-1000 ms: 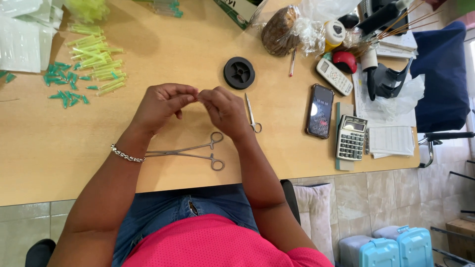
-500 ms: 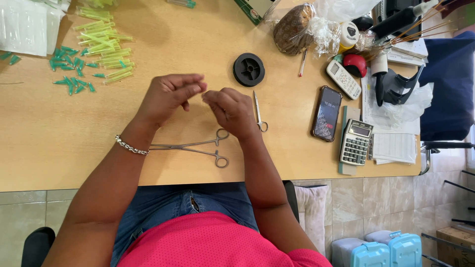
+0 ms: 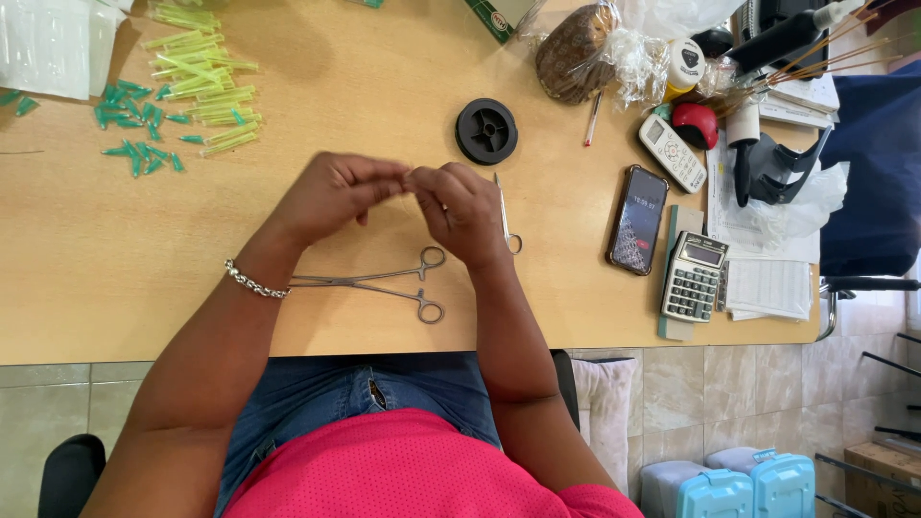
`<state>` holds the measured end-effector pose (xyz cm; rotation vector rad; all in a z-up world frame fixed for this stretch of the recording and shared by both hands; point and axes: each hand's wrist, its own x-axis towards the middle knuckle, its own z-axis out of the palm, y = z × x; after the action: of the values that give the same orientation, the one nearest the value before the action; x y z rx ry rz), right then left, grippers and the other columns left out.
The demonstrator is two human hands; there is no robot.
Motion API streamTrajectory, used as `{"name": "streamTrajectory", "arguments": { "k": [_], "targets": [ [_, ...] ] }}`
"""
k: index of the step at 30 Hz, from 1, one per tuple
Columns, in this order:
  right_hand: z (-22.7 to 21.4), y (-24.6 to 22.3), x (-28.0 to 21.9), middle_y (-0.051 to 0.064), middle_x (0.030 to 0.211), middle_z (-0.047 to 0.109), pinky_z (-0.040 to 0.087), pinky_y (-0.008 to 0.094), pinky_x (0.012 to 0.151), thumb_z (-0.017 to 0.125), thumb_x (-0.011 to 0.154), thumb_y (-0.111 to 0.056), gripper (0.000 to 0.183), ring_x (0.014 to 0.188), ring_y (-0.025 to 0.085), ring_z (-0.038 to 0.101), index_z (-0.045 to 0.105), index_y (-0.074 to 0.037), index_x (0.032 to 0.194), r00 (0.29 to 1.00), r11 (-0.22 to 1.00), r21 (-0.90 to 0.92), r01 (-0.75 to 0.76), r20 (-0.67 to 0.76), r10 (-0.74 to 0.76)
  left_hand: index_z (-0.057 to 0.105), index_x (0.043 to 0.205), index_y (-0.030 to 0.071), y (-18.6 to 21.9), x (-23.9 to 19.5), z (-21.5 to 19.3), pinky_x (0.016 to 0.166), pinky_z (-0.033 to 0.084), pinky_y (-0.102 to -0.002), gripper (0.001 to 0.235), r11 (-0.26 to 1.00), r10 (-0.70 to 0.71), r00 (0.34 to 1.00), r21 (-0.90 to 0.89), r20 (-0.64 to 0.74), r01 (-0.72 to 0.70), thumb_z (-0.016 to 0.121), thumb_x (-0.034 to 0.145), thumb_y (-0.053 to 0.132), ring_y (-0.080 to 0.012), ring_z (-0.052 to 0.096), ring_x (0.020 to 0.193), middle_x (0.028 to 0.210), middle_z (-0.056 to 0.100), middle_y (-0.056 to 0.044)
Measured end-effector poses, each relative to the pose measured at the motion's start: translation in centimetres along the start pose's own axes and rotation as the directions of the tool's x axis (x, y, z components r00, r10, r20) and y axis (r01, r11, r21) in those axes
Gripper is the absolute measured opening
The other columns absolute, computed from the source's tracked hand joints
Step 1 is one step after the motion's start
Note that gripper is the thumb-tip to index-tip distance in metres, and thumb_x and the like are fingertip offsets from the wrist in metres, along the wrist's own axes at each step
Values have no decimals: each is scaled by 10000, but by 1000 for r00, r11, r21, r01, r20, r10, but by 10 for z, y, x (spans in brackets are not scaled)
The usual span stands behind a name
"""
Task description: The person sits at a wooden table and uses a pair of hemostats to cut a piece of fishing line. They then thread the line through a small plastic tube and tie a knot. The person repeats this process, handling a spool of line and additional plastic tubes.
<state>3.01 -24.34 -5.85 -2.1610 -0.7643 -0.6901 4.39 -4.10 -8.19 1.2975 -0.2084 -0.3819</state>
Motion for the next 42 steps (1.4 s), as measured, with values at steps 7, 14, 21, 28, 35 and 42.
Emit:
{"name": "streamTrajectory", "arguments": {
  "k": [7,14,21,28,35,42],
  "targets": [
    [3,-2,3,9,612,551,522,342,517,712,949,-123,44,526,223,591,735,-160,943,999,999,26,-41,-30,42,714,1217,-5,-5,-2,-4,414,472,-119,311,889,-52,999,-455,14,53,713,908,-39,-223,795,928,1001,782,-189],
    [0,4,2,16,632,526,519,358,514,662,974,-141,33,538,229,585,694,-145,978,1000,1000,-6,-4,-9,4,717,1204,2,-1,-3,2,401,470,-143,293,999,-16,999,-27,48,17,739,912,1,-181,772,900,1031,777,-182],
    [6,-5,3,19,688,588,549,331,539,746,896,-107,79,585,220,639,705,-133,959,1000,999,41,-7,26,6,703,1223,-12,-12,1,-6,379,464,-109,290,837,-47,999,-545,10,45,667,939,-62,-243,792,980,1074,777,-191],
    [2,6,2,10,702,596,543,322,541,682,930,-105,54,583,209,631,712,-142,956,1000,1000,-5,8,25,-8,747,1169,46,2,-3,2,339,430,-140,231,996,13,1000,83,2,-13,736,938,49,-84,691,610,1064,761,-170],
    [1,-3,7,14,681,598,530,319,519,726,930,-123,29,550,203,621,736,-146,945,999,999,17,-44,-8,44,715,1186,-12,1,1,1,377,457,-102,277,911,-33,999,-412,-7,27,732,910,-19,-145,768,810,997,778,-176],
    [3,0,4,-1,654,580,534,320,519,768,904,-142,39,542,197,598,741,-167,912,1000,1000,-26,-10,30,11,751,1074,-17,-10,4,2,437,479,-170,98,966,194,979,188,-70,-178,717,987,10,-178,745,948,1170,741,-168]
  ]
}}
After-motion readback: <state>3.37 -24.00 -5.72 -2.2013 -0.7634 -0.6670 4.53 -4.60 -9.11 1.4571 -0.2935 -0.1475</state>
